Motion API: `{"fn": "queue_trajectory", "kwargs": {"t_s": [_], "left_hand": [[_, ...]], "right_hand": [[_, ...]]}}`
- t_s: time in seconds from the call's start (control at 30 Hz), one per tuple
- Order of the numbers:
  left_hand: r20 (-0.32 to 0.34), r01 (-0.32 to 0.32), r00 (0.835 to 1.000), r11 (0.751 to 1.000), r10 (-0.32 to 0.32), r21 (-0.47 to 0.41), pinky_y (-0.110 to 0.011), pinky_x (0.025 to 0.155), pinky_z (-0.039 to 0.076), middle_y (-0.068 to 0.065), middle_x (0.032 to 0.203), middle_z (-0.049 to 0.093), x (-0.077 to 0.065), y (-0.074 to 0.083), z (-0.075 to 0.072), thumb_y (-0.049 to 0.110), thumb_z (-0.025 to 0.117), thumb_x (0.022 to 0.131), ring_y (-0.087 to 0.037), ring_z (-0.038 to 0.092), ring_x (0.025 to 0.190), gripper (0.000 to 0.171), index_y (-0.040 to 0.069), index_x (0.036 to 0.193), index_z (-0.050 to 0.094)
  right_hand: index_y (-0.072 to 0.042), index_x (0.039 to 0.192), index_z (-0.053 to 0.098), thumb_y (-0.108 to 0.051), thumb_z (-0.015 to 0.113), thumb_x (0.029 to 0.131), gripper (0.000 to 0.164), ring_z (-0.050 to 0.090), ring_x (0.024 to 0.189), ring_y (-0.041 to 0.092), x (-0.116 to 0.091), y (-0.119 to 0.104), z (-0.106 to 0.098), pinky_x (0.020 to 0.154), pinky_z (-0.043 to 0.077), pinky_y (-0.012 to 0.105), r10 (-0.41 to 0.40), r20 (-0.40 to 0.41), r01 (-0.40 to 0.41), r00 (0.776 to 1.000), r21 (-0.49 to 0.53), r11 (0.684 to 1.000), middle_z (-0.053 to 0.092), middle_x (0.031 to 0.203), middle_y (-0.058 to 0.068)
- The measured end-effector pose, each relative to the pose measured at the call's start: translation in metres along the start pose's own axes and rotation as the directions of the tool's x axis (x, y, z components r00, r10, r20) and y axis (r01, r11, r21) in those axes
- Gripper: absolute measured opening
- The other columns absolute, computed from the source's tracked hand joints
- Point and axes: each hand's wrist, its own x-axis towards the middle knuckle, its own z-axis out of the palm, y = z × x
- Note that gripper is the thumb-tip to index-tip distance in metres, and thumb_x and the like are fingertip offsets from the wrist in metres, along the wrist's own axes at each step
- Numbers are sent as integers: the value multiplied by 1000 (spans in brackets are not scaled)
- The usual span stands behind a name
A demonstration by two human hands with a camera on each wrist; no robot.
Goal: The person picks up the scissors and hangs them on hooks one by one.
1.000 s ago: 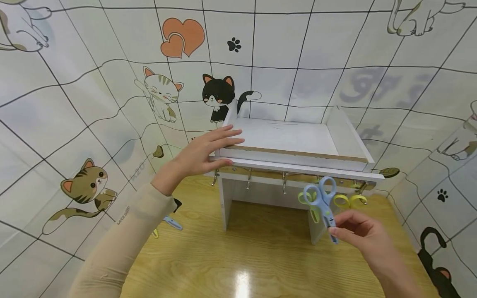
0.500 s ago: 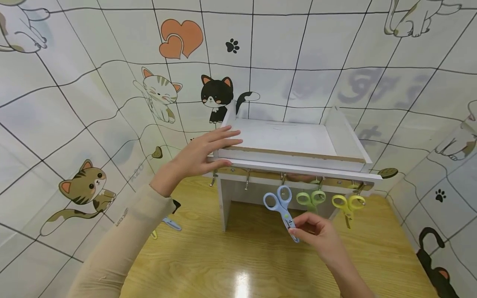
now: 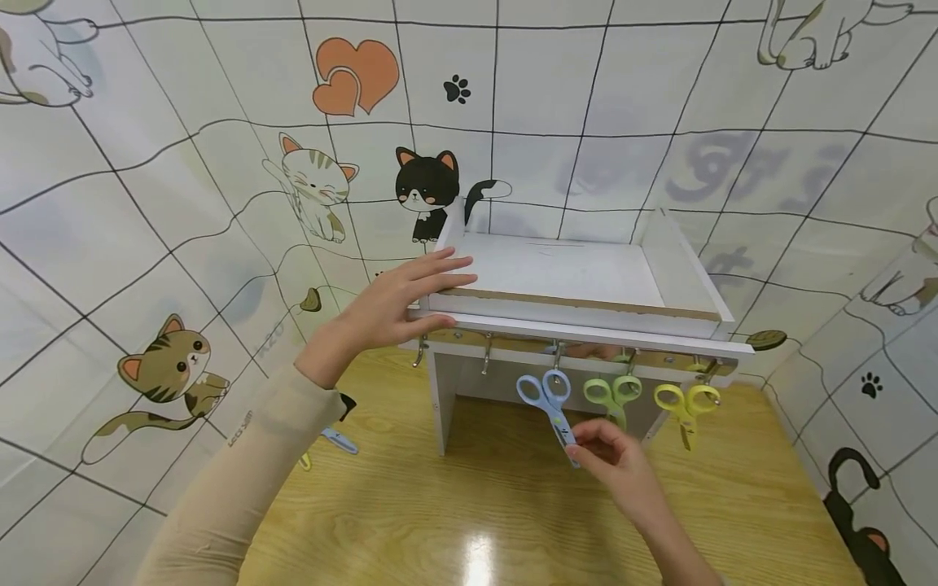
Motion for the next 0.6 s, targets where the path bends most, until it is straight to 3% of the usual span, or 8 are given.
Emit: {"fn": "queue_trajectory", "kwargs": {"t_s": [0.27, 0.43, 0.6], "left_hand": [[-16, -11, 1000, 1000, 11, -4, -48, 124, 27, -4, 157, 45, 0, 0, 0, 43, 62, 97, -29, 32, 151, 55, 18, 145, 53], [-18, -13, 1000, 1000, 12, -3, -48, 123, 28, -5, 156, 45, 0, 1, 0, 47, 59, 98, -27, 32, 151, 56, 18, 145, 53], [-20, -10, 1000, 1000, 10, -6, -48, 123, 28, -5, 156, 46, -1, 1, 1, 47, 59, 98, -27, 32, 151, 55, 18, 145, 53]], "right_hand": [[-6, 104, 69, -10, 68, 94, 10, 64, 82, -1, -7, -9, -20, 74, 55, 19, 50, -36, -56, 998, -185, 981, 70, 91, -8], [-8, 107, 69, -6, 68, 93, 13, 64, 80, -1, -14, -22, -30, 67, 53, 17, -36, -117, 8, 993, -229, 973, 68, 90, -13], [-7, 110, 67, 2, 69, 90, 22, 63, 80, 0, -14, -47, -41, 69, 53, 14, -175, -95, 141, 980, -290, 947, 67, 92, -14]]}}
